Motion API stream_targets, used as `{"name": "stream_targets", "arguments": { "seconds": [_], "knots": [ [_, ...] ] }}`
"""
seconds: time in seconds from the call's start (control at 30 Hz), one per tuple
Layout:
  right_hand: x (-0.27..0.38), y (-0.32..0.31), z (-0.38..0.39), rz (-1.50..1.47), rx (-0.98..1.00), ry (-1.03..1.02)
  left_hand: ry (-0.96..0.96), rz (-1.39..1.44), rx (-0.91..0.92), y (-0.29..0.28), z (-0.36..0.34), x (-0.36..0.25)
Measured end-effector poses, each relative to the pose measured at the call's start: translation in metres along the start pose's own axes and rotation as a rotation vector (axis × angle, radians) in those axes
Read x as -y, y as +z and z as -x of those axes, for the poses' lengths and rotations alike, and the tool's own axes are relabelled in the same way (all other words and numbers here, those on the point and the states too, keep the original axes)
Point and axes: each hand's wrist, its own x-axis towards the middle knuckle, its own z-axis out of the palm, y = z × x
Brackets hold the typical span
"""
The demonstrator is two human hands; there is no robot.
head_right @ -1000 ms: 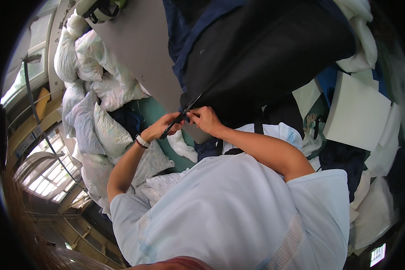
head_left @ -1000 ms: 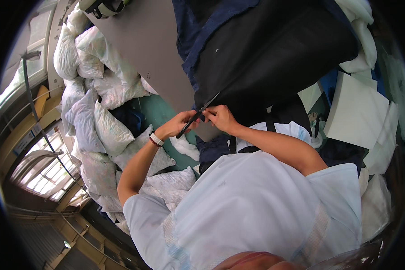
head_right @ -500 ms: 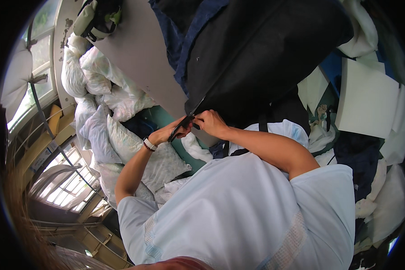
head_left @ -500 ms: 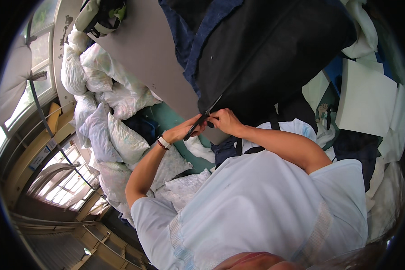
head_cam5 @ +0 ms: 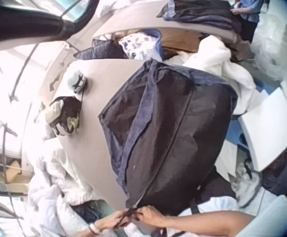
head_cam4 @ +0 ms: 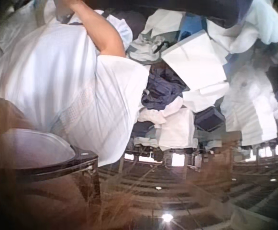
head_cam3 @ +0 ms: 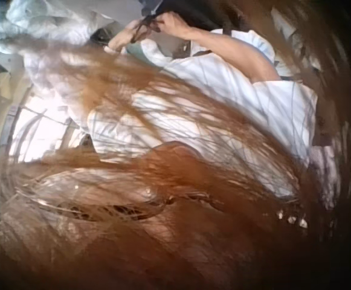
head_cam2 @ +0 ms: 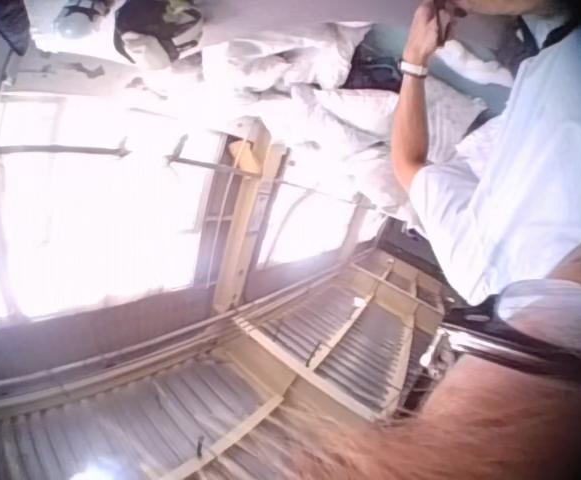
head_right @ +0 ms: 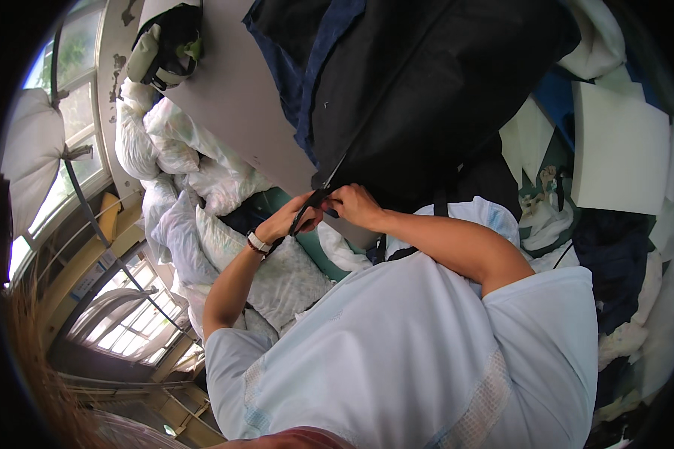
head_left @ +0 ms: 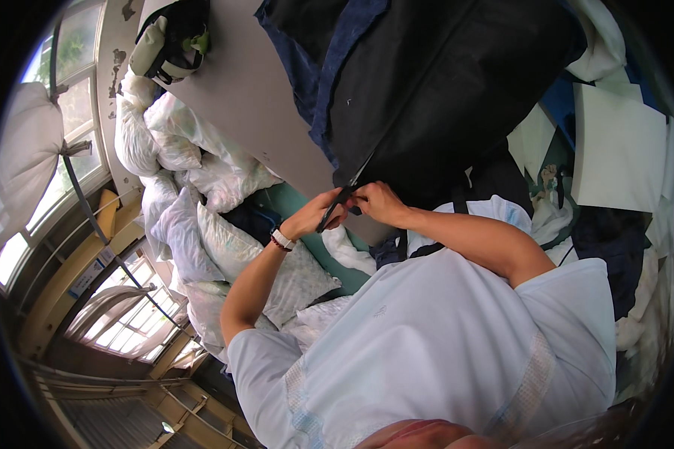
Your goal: The person cuts and trims fabric cushion covers using scissors, repeatedly turning, folding, and repositioning the covers on the table.
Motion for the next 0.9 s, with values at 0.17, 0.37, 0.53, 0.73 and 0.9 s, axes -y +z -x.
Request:
{"name": "stream_targets", "arguments": {
  "seconds": [0.17,0.37,0.53,0.73,0.9],
  "knots": [
    [0.001,-0.003,0.000,0.032,0.048,0.046,0.030,0.040,-0.003,-0.002,-0.005,0.007],
    [0.009,-0.009,0.001,-0.055,0.054,0.057,-0.184,0.194,0.116,-0.012,-0.011,-0.013],
    [0.021,-0.029,0.000,-0.122,0.186,0.036,-0.052,0.134,0.187,-0.008,0.004,-0.032],
    [0.023,-0.038,0.001,-0.080,0.300,0.036,-0.019,0.090,0.075,0.010,0.016,-0.026],
    [0.009,-0.037,0.003,-0.006,0.288,0.026,0.021,0.137,0.056,0.015,0.000,-0.022]
  ]
}}
